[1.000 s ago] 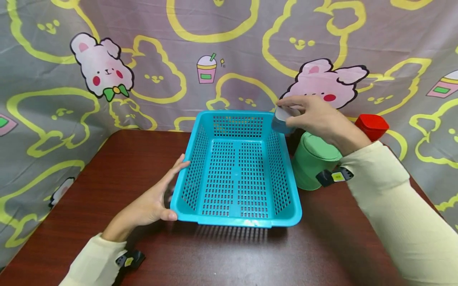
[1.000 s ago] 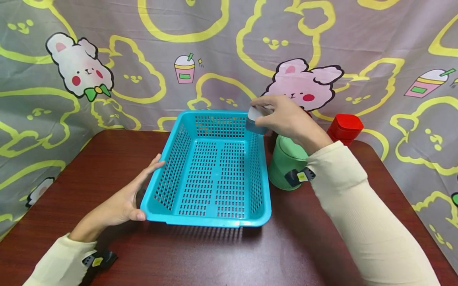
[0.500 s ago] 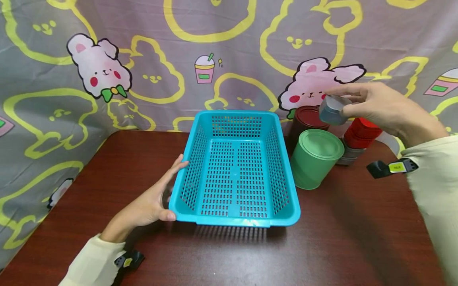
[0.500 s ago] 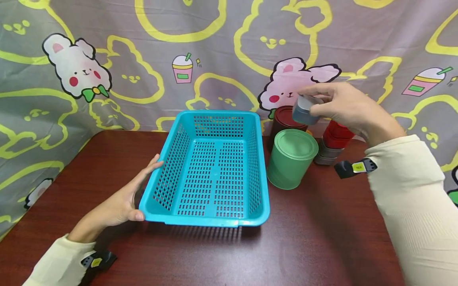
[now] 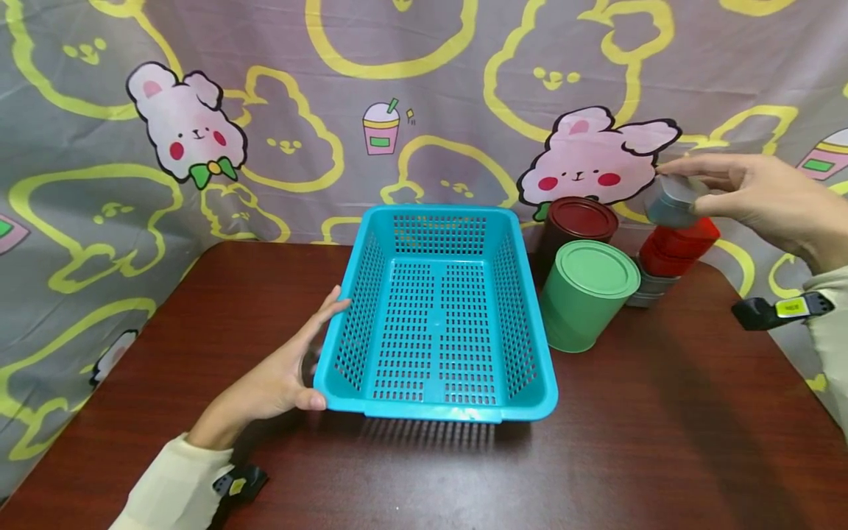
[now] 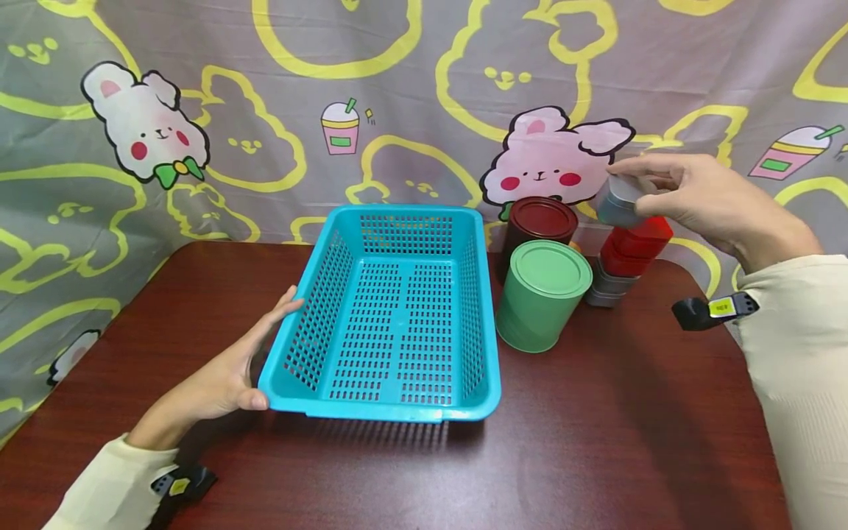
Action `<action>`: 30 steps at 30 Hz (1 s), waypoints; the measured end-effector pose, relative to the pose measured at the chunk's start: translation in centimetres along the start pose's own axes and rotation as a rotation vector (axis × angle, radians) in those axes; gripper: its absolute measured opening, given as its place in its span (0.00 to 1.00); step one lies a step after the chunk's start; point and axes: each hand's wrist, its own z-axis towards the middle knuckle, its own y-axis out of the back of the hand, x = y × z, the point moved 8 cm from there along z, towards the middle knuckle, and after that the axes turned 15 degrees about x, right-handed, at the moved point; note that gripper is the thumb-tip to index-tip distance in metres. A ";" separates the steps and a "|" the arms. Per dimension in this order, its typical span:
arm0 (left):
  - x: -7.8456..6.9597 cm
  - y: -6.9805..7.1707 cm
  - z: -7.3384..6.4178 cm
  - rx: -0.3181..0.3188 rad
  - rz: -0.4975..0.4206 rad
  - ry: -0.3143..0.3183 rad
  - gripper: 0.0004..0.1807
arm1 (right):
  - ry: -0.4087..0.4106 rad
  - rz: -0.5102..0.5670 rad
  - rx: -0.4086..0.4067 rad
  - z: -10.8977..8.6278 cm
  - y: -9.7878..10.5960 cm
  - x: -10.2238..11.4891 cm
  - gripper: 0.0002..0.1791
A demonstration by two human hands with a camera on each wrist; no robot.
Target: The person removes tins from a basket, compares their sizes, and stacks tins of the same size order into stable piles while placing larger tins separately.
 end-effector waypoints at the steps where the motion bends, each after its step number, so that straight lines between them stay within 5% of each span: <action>1: 0.0 0.0 0.0 0.001 0.001 -0.001 0.66 | -0.002 -0.005 -0.002 -0.1 0.1 -0.3 0.35; 16: -0.2 0.0 0.0 -0.002 0.005 0.008 0.66 | -0.140 -0.099 -0.011 -0.7 1.6 -4.0 0.34; 30: -0.1 0.0 0.0 -0.002 0.014 0.007 0.66 | -0.126 -0.111 -0.051 -0.6 2.0 -4.9 0.34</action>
